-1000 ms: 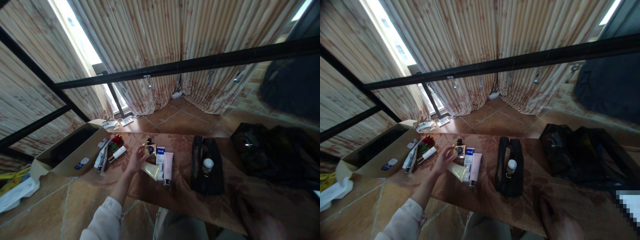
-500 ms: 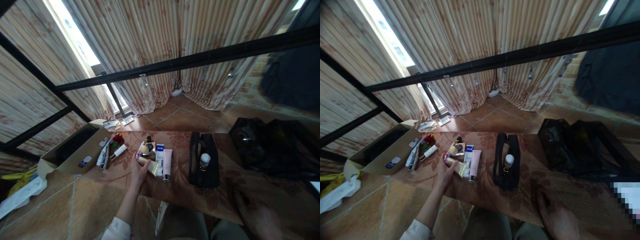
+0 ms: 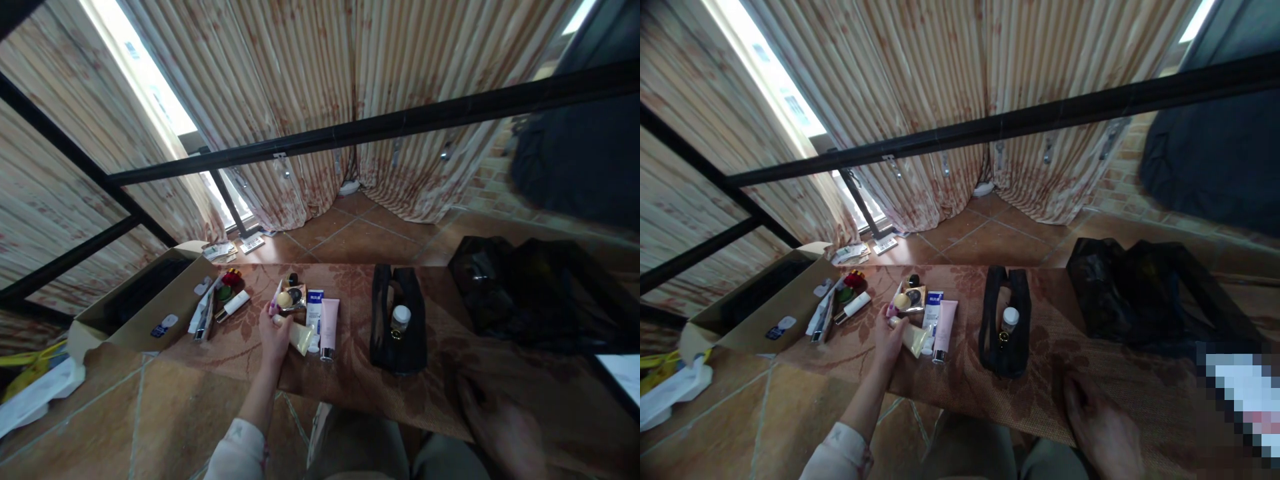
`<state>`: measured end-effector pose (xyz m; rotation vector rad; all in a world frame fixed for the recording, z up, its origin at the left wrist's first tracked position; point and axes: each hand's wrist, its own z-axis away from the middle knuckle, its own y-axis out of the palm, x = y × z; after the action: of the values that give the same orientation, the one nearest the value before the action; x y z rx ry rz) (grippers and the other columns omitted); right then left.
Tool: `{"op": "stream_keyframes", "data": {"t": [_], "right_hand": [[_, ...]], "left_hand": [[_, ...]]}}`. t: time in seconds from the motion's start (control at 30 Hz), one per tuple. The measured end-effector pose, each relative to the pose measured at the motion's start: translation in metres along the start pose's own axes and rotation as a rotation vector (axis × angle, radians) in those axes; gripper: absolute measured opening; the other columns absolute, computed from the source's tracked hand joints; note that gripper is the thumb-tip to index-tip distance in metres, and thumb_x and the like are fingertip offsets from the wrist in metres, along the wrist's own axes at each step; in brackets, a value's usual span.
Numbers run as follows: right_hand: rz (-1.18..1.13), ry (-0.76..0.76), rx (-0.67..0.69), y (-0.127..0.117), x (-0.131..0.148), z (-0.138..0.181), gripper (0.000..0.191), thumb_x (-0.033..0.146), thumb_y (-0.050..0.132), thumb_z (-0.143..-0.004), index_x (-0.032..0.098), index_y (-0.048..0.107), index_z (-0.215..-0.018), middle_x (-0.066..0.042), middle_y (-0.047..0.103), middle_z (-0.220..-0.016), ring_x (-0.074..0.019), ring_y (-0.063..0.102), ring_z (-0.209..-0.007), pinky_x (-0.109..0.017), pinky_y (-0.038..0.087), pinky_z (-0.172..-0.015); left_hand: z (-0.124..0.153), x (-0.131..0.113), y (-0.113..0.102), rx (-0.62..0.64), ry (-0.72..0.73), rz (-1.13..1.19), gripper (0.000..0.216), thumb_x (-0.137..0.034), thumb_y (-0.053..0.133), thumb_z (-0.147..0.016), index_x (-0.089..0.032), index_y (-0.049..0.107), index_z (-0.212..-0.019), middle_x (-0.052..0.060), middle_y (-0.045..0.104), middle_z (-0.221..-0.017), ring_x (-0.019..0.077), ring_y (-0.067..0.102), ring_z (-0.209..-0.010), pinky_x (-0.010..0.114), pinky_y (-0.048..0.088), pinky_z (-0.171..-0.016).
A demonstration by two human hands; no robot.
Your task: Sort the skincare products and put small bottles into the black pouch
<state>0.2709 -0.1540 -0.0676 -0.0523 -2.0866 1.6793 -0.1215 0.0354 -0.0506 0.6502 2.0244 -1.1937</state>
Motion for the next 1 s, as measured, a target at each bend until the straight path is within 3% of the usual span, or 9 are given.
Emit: {"op": "stream_keyframes", "data": {"t": [0.1,0.2,0.4,0.6,0.8,0.9,1.0], "right_hand": [[0.016,0.015,0.008,-0.001,0.003,-0.001,0.035,0.038,0.043,-0.083,0.023,0.068,-0.102,-0.008,0.071,-0.083,-0.0179,0.061,-0.057,-0.026,0.041,-0.048],[0.022,0.045,0.012,-0.002,0.006,-0.001,0.035,0.040,0.041,-0.086,0.024,0.068,-0.103,-0.007,0.071,-0.087,-0.0172,0.063,-0.058,-0.025,0.041,-0.049],[0.005,0.063,0.015,-0.007,0.012,-0.001,0.037,0.042,0.037,-0.091,0.023,0.065,-0.105,-0.005,0.072,-0.088,-0.0176,0.066,-0.064,-0.025,0.043,-0.054],[0.009,0.085,0.018,-0.010,0.016,-0.003,0.035,0.042,0.038,-0.091,0.023,0.065,-0.103,-0.004,0.072,-0.090,-0.0181,0.067,-0.070,-0.025,0.044,-0.058],[-0.008,0.094,0.020,-0.011,0.018,-0.004,0.033,0.040,0.039,-0.091,0.024,0.065,-0.103,-0.004,0.072,-0.089,-0.0171,0.066,-0.069,-0.025,0.042,-0.057],[-0.020,0.100,0.019,-0.014,0.020,-0.004,0.032,0.038,0.039,-0.091,0.024,0.066,-0.103,-0.004,0.072,-0.087,-0.0162,0.066,-0.068,-0.024,0.041,-0.057],[-0.033,0.091,0.013,-0.014,0.020,-0.004,0.033,0.038,0.039,-0.091,0.023,0.066,-0.103,-0.004,0.072,-0.084,-0.0163,0.066,-0.068,-0.024,0.042,-0.059]], "left_hand": [[-0.010,-0.015,0.000,-0.023,0.129,-0.224,0.056,-0.034,0.066,-0.072,-0.018,0.047,-0.123,0.015,0.047,-0.128,0.0320,0.038,-0.127,0.047,0.029,-0.106],[-0.023,-0.031,-0.001,0.044,0.183,-0.378,0.045,-0.030,0.065,-0.072,-0.020,0.053,-0.115,0.013,0.050,-0.125,0.0321,0.039,-0.123,0.048,0.030,-0.104],[-0.028,-0.047,-0.003,0.075,0.236,-0.426,0.031,-0.027,0.064,-0.072,-0.018,0.056,-0.101,0.012,0.058,-0.106,0.0321,0.050,-0.107,0.049,0.037,-0.096],[0.009,-0.080,-0.002,0.161,0.091,0.103,0.039,-0.039,0.063,-0.076,-0.019,0.050,-0.108,0.007,0.060,-0.097,0.0225,0.060,-0.085,0.039,0.050,-0.079],[0.059,-0.126,0.004,0.479,-0.266,0.725,0.034,-0.043,0.062,-0.073,-0.022,0.051,-0.098,0.002,0.061,-0.091,0.0177,0.063,-0.080,0.034,0.053,-0.075],[0.080,-0.142,0.005,0.641,-0.431,0.848,0.037,-0.044,0.063,-0.073,-0.022,0.053,-0.100,0.001,0.061,-0.085,0.0142,0.061,-0.065,0.028,0.052,-0.060],[0.090,-0.156,0.004,0.669,-0.527,0.904,0.040,-0.047,0.064,-0.074,-0.019,0.055,-0.100,0.001,0.061,-0.076,0.0103,0.054,-0.054,0.021,0.043,-0.048]]}}
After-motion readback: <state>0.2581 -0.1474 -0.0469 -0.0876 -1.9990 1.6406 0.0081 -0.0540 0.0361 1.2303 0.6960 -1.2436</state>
